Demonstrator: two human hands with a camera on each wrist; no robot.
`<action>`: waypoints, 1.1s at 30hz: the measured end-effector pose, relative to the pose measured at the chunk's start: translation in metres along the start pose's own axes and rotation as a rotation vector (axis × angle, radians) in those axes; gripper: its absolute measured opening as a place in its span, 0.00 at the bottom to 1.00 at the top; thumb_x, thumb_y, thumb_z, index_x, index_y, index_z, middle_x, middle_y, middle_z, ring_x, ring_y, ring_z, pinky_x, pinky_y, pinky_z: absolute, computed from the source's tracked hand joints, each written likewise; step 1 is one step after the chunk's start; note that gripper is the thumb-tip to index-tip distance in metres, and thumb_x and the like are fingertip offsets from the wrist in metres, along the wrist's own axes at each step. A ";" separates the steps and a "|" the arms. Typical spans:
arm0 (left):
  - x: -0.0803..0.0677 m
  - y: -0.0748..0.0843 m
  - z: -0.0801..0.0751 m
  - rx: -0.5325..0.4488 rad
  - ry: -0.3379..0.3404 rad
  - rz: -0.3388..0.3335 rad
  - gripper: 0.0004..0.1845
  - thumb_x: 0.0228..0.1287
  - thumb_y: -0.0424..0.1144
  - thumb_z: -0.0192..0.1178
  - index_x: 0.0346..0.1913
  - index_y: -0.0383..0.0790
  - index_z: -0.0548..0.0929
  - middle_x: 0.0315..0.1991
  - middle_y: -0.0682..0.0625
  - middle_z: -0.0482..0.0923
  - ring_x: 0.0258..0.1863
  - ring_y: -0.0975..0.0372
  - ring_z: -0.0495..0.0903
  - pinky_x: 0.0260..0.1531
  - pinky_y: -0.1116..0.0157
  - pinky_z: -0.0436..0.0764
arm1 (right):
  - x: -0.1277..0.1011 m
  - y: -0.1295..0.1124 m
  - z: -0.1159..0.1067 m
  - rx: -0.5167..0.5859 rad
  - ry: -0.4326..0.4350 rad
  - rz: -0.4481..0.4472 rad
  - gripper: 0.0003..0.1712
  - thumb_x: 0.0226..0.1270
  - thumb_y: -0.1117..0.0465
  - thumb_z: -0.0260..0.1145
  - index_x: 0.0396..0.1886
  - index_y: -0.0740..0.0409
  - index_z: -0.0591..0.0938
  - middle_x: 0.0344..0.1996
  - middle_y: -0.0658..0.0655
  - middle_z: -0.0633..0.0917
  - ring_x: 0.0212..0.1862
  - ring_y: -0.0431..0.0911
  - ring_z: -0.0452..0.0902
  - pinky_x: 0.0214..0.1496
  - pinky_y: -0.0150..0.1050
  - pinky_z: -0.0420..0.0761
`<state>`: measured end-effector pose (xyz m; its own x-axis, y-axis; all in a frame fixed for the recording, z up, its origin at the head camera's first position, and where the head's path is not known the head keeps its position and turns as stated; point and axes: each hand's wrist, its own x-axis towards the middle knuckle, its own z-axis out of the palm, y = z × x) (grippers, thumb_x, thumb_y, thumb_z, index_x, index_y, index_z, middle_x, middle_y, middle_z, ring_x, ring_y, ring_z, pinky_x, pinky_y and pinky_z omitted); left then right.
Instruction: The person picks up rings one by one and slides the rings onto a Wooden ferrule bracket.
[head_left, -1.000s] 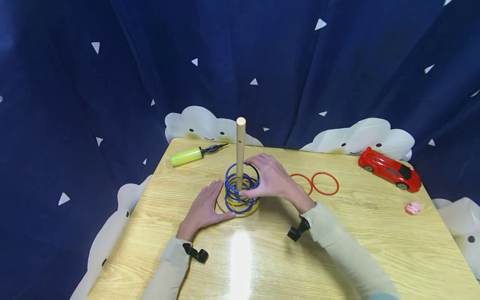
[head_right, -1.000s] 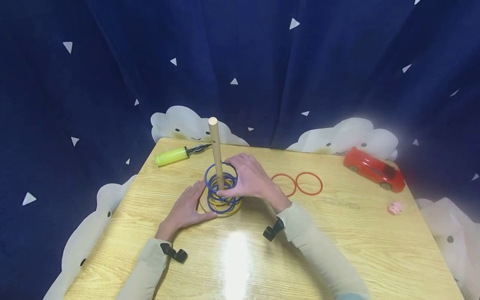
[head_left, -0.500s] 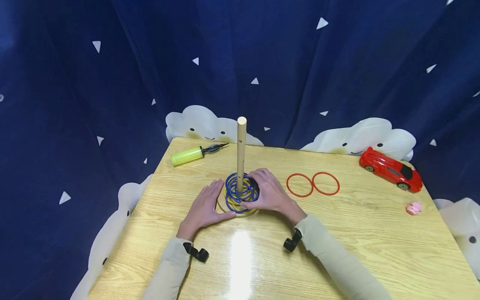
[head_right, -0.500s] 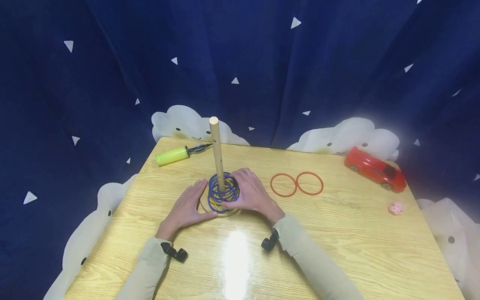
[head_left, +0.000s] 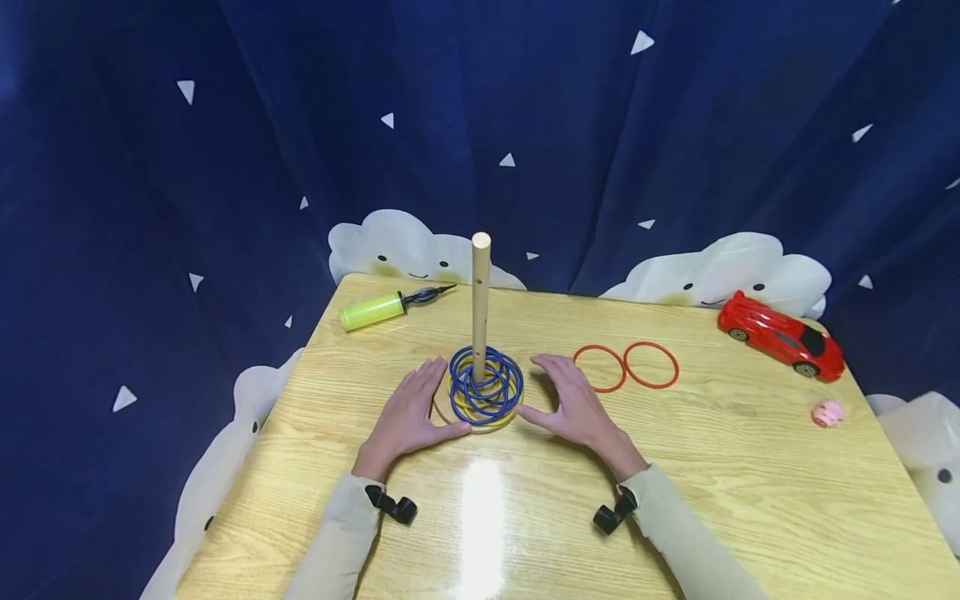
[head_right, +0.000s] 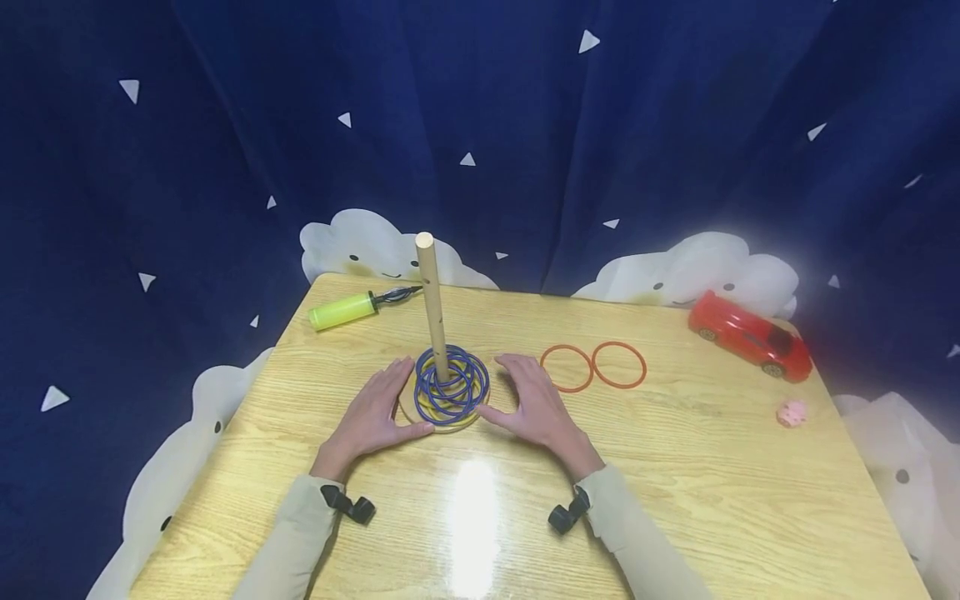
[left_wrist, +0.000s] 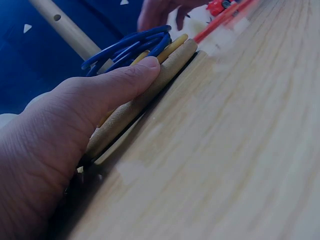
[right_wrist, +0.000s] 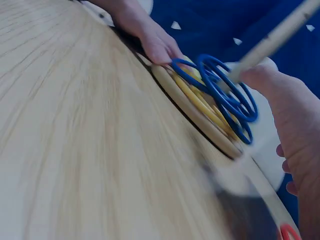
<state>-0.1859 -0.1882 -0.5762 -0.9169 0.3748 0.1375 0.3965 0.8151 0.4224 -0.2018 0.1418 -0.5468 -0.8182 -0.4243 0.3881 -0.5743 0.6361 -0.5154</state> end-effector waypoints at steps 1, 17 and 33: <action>0.000 0.000 0.000 0.001 -0.001 0.000 0.69 0.52 0.85 0.56 0.85 0.42 0.50 0.85 0.48 0.49 0.84 0.56 0.48 0.83 0.54 0.46 | -0.005 0.003 -0.004 0.006 0.008 0.019 0.50 0.57 0.37 0.77 0.72 0.61 0.75 0.68 0.60 0.78 0.71 0.56 0.70 0.74 0.59 0.69; 0.001 -0.003 0.002 -0.004 0.012 0.005 0.69 0.51 0.85 0.57 0.85 0.41 0.52 0.85 0.47 0.51 0.84 0.54 0.49 0.83 0.52 0.48 | -0.054 0.072 -0.066 0.022 0.167 0.164 0.47 0.59 0.55 0.80 0.75 0.62 0.70 0.68 0.67 0.75 0.71 0.64 0.65 0.69 0.66 0.64; -0.001 0.000 0.000 -0.011 0.014 0.004 0.68 0.52 0.84 0.58 0.85 0.41 0.52 0.85 0.47 0.50 0.84 0.55 0.48 0.83 0.52 0.48 | -0.078 0.128 -0.099 -0.152 0.078 0.480 0.67 0.55 0.35 0.79 0.81 0.68 0.56 0.75 0.76 0.60 0.74 0.74 0.53 0.69 0.75 0.57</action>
<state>-0.1853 -0.1886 -0.5763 -0.9159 0.3716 0.1519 0.3997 0.8089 0.4312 -0.2087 0.3200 -0.5669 -0.9809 -0.0157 0.1939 -0.1191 0.8365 -0.5349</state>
